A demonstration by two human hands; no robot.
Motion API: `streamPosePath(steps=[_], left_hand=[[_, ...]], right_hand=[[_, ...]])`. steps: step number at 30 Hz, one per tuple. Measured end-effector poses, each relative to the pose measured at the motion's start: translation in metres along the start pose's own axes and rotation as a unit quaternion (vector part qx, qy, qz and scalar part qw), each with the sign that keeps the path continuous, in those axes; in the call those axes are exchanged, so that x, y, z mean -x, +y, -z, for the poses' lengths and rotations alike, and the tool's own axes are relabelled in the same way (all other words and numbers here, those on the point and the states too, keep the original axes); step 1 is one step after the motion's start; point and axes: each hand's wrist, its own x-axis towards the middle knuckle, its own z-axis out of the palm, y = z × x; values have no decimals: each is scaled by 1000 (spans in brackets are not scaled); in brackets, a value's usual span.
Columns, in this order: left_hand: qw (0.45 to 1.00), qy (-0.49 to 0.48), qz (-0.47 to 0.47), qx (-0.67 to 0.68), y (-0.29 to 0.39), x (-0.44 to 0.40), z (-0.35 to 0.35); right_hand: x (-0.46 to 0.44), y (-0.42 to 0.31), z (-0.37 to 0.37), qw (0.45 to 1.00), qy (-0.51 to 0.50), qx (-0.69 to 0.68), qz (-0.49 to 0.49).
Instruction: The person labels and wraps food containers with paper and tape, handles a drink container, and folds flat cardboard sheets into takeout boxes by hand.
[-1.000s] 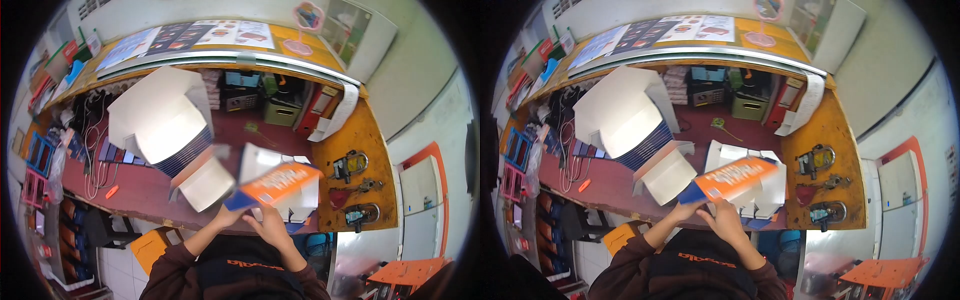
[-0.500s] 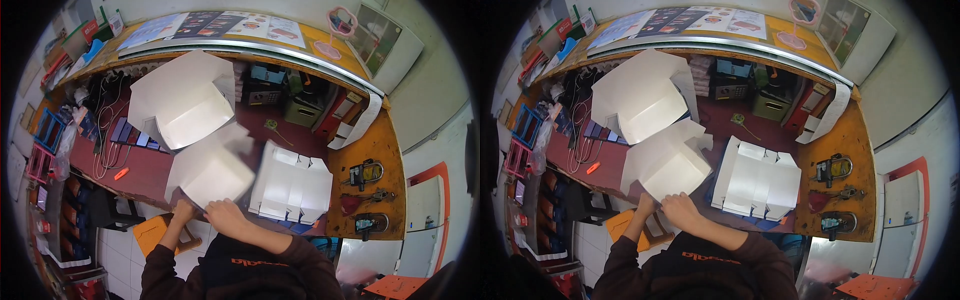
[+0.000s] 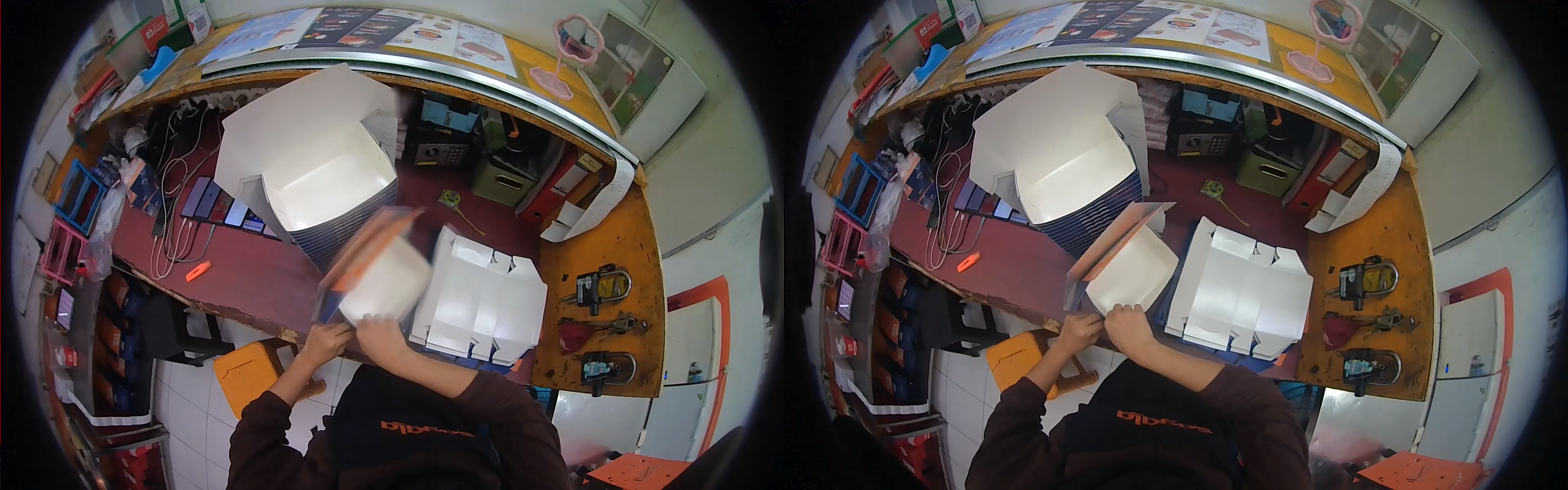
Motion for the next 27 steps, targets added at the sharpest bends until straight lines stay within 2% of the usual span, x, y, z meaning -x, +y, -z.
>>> streamPosePath(steps=[2, 6, 7, 9, 10, 12, 15, 16, 17, 18, 20, 22, 23, 24, 25, 27], left_hand=[[1000, 12, 14, -5, 5, 1, -2], [997, 50, 53, -18, 11, 9, -14], [997, 50, 52, -17, 8, 15, -20], [994, -16, 90, -59, 3, 18, -24], [994, -15, 90, -60, 1, 14, -20], [973, 27, 183, -136, -5, 7, -10], [966, 54, 186, -174, -5, 11, -26], [966, 53, 184, -174, -3, 10, -28], [957, 4, 259, -132, 0, 10, -29], [939, -45, 331, -89, 3, 10, -29], [944, -8, 318, -85, 1, 15, -35], [948, 30, 307, -80, 7, 15, -35], [951, 102, 286, -53, 17, 12, -33], [949, 172, 263, -25, 26, 7, -30], [949, 171, 263, -22, 33, 2, -28], [970, 173, 162, -54, 42, -7, -26]], right_hand=[[-9, 0, 12, 994, -100, -35, -15], [-33, 0, 5, 992, -78, -93, -17], [-39, -5, 0, 994, -47, -95, -32], [-41, -9, -1, 994, -14, -95, -46], [-41, -12, 1, 993, -25, -93, -65], [-40, -16, 1, 991, -37, -93, -85], [-48, -22, -5, 996, -45, -24, -68], [-55, -23, -11, 994, -89, 6, -67], [-59, -22, -16, 988, -133, 35, -67], [-61, -15, -28, 988, -132, 34, -69], [-65, 3, -50, 986, -112, -126, -13], [-58, 30, -50, 983, -77, -169, -6], [-54, 47, -47, 976, -44, -212, 3], [-51, 56, -8, 984, 28, -151, -89], [-51, 65, 33, 975, 99, -88, -181], [-54, 98, 30, 950, 170, -65, -252]])
